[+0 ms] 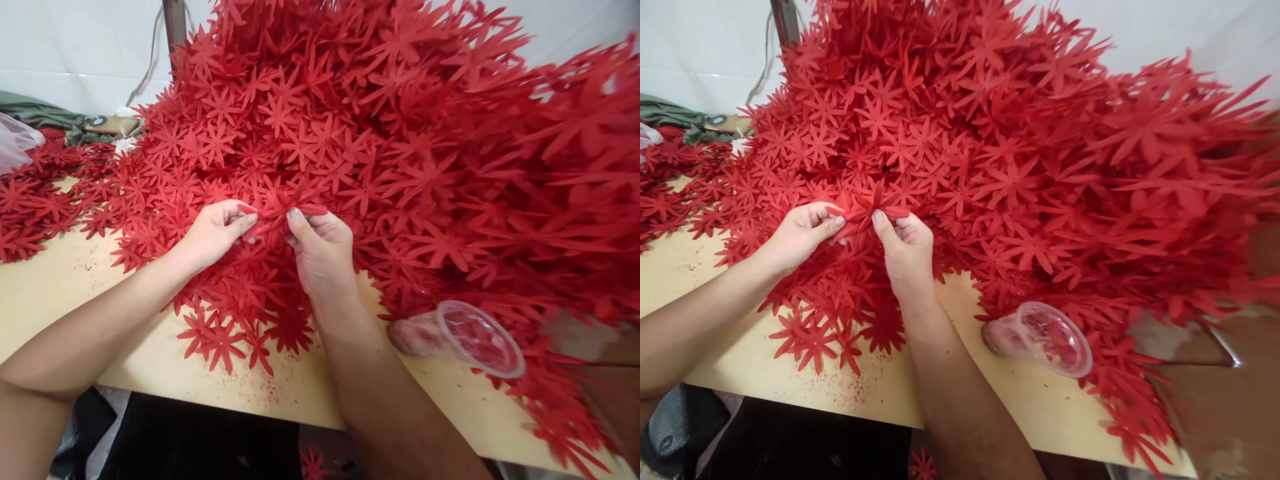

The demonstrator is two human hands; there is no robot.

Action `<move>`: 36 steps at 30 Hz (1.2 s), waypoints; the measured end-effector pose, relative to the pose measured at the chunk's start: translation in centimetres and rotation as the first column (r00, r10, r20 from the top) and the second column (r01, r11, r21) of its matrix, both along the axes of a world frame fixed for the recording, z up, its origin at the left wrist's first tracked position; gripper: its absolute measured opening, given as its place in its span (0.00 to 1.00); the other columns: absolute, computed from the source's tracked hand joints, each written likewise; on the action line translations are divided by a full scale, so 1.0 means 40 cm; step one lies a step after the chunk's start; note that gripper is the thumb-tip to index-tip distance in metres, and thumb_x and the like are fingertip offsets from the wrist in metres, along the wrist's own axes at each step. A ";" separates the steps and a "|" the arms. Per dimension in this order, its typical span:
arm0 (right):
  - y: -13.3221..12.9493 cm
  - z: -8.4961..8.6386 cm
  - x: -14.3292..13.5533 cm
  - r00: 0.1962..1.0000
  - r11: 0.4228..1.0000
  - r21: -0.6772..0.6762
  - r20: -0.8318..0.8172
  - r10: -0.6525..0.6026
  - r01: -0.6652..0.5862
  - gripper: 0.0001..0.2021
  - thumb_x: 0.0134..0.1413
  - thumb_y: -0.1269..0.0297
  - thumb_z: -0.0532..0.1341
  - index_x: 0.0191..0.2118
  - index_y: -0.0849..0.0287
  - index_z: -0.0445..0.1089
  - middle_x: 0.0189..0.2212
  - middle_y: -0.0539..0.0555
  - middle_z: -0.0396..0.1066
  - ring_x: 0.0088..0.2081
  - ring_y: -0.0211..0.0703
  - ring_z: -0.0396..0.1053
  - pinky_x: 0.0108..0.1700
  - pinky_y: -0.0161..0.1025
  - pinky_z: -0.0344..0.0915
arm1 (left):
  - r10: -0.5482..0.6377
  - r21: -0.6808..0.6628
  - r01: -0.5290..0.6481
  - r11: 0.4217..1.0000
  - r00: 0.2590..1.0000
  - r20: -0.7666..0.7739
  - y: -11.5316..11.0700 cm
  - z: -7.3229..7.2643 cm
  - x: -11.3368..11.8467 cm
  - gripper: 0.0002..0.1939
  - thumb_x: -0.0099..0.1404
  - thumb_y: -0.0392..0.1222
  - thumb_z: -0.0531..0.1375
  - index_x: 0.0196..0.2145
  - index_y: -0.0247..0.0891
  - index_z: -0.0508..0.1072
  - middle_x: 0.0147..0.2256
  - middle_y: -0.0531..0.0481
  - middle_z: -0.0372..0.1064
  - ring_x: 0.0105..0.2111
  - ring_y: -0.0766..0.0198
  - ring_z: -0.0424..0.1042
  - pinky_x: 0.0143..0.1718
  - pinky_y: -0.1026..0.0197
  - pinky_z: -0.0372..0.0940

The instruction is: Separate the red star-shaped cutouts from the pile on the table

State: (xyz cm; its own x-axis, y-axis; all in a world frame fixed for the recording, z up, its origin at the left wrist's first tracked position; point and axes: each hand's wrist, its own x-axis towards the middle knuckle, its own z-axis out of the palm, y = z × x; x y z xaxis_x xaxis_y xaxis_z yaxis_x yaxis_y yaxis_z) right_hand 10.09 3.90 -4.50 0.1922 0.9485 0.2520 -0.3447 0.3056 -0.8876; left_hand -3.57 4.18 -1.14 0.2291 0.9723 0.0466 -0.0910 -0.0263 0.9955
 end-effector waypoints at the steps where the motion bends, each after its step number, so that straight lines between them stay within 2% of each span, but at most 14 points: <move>1: 0.001 -0.001 0.001 1.000 1.000 0.020 0.002 -0.012 0.012 0.11 0.38 0.57 0.70 0.27 0.56 0.71 0.27 0.46 0.74 0.32 0.36 0.72 0.44 0.41 0.71 | 0.033 0.022 -0.032 0.999 0.999 -0.004 0.003 0.000 -0.001 0.06 0.57 0.33 0.62 0.24 0.32 0.68 0.17 0.57 0.66 0.18 0.76 0.62 0.24 0.70 0.58; 4: 0.013 -0.011 0.019 0.995 0.993 0.067 0.021 -0.095 0.093 0.10 0.42 0.58 0.68 0.29 0.55 0.70 0.28 0.46 0.72 0.31 0.34 0.70 0.40 0.39 0.71 | 0.125 0.089 -0.122 0.988 0.992 -0.021 0.015 -0.004 -0.012 0.06 0.57 0.34 0.62 0.25 0.33 0.67 0.17 0.57 0.65 0.18 0.75 0.62 0.26 0.69 0.59; 7: 0.030 -0.022 0.045 0.985 0.984 0.059 0.041 -0.170 0.167 0.11 0.43 0.56 0.67 0.29 0.56 0.68 0.25 0.45 0.68 0.25 0.32 0.66 0.29 0.34 0.68 | 0.193 0.153 -0.183 0.971 0.980 -0.052 0.031 -0.014 -0.033 0.07 0.55 0.37 0.63 0.28 0.35 0.67 0.20 0.56 0.66 0.22 0.72 0.65 0.30 0.67 0.62; 10: 0.032 -0.024 0.047 0.988 0.987 0.038 0.027 -0.154 0.153 0.13 0.41 0.55 0.68 0.28 0.56 0.66 0.24 0.45 0.66 0.23 0.30 0.63 0.25 0.32 0.65 | 0.316 0.301 -0.251 0.920 0.929 -0.191 0.042 -0.019 -0.053 0.12 0.51 0.37 0.65 0.35 0.34 0.70 0.36 0.49 0.71 0.38 0.65 0.70 0.42 0.62 0.65; 12: 0.021 -0.019 0.030 0.993 0.992 0.054 0.013 -0.117 0.117 0.14 0.39 0.55 0.69 0.28 0.56 0.67 0.24 0.45 0.67 0.24 0.30 0.64 0.28 0.32 0.67 | 0.419 0.439 -0.272 0.856 0.862 -0.284 0.038 -0.016 -0.059 0.17 0.49 0.37 0.65 0.39 0.35 0.72 0.48 0.44 0.67 0.51 0.57 0.65 0.52 0.57 0.62; 14: 0.007 -0.013 0.009 0.998 0.995 0.081 0.024 -0.065 0.063 0.14 0.39 0.54 0.69 0.27 0.56 0.68 0.24 0.45 0.68 0.26 0.30 0.66 0.33 0.33 0.69 | 0.449 0.528 -0.240 0.815 0.838 -0.311 0.022 -0.008 -0.056 0.17 0.51 0.37 0.65 0.41 0.36 0.73 0.54 0.42 0.63 0.58 0.55 0.59 0.58 0.55 0.57; 16: -0.005 -0.009 -0.006 0.998 0.994 0.108 0.064 -0.022 0.015 0.13 0.40 0.54 0.69 0.27 0.56 0.69 0.25 0.45 0.70 0.28 0.32 0.67 0.36 0.35 0.70 | 0.335 0.520 -0.138 0.843 0.891 -0.307 -0.001 -0.001 -0.043 0.15 0.56 0.40 0.62 0.42 0.36 0.73 0.51 0.42 0.66 0.55 0.57 0.63 0.58 0.55 0.57; 18: -0.011 -0.008 -0.012 0.994 0.990 0.139 0.110 0.013 -0.028 0.11 0.42 0.55 0.68 0.28 0.55 0.70 0.26 0.46 0.71 0.30 0.34 0.69 0.40 0.37 0.71 | 0.116 0.425 0.014 0.905 0.953 -0.279 -0.021 -0.001 -0.025 0.15 0.59 0.43 0.60 0.44 0.35 0.72 0.48 0.43 0.70 0.50 0.59 0.68 0.55 0.57 0.60; 21: -0.014 -0.013 -0.011 0.983 0.980 0.183 0.177 0.046 -0.079 0.09 0.47 0.55 0.66 0.32 0.54 0.72 0.30 0.48 0.73 0.36 0.37 0.72 0.47 0.42 0.70 | -0.087 0.283 0.121 0.951 0.988 -0.131 -0.031 -0.013 -0.001 0.20 0.57 0.42 0.63 0.47 0.34 0.71 0.49 0.43 0.71 0.50 0.60 0.70 0.55 0.59 0.61; 25: -0.016 -0.022 -0.016 0.971 0.979 0.198 0.237 -0.011 -0.037 0.11 0.47 0.54 0.65 0.34 0.54 0.71 0.39 0.52 0.71 0.44 0.40 0.71 0.51 0.44 0.68 | -0.098 0.193 0.102 0.976 0.995 -0.029 -0.016 -0.027 0.006 0.18 0.54 0.36 0.65 0.44 0.36 0.74 0.48 0.47 0.73 0.50 0.62 0.70 0.56 0.59 0.60; 28: -0.016 -0.024 -0.019 0.979 0.982 0.190 0.204 -0.027 -0.012 0.10 0.46 0.56 0.66 0.34 0.54 0.71 0.41 0.52 0.70 0.46 0.39 0.70 0.53 0.43 0.67 | -0.044 0.149 0.042 0.988 0.999 0.008 -0.005 -0.031 0.001 0.09 0.53 0.36 0.65 0.35 0.34 0.77 0.37 0.49 0.77 0.40 0.66 0.73 0.49 0.63 0.64; 30: -0.011 -0.022 -0.013 0.994 0.984 0.178 0.109 -0.014 -0.006 0.08 0.46 0.58 0.66 0.33 0.54 0.71 0.37 0.49 0.70 0.42 0.36 0.71 0.51 0.41 0.68 | 0.030 0.121 -0.032 0.992 0.999 0.016 -0.001 -0.033 -0.001 0.07 0.51 0.37 0.66 0.30 0.33 0.76 0.31 0.52 0.76 0.32 0.69 0.72 0.41 0.65 0.65; 33: 0.001 -0.018 0.009 0.998 0.992 0.127 -0.063 -0.017 0.025 0.08 0.46 0.61 0.66 0.30 0.54 0.67 0.29 0.44 0.69 0.32 0.31 0.70 0.41 0.35 0.71 | 0.135 0.117 -0.135 0.984 0.991 0.006 0.003 -0.032 -0.004 0.10 0.48 0.39 0.68 0.27 0.33 0.73 0.25 0.55 0.71 0.25 0.73 0.66 0.33 0.68 0.62; 36: 0.008 -0.009 0.029 0.991 0.997 0.080 -0.135 -0.006 0.017 0.09 0.46 0.62 0.66 0.30 0.54 0.63 0.27 0.42 0.69 0.29 0.31 0.70 0.35 0.34 0.71 | 0.142 0.114 -0.140 0.984 0.990 -0.007 0.004 -0.025 -0.008 0.14 0.48 0.45 0.69 0.24 0.34 0.69 0.22 0.57 0.67 0.23 0.74 0.63 0.28 0.69 0.59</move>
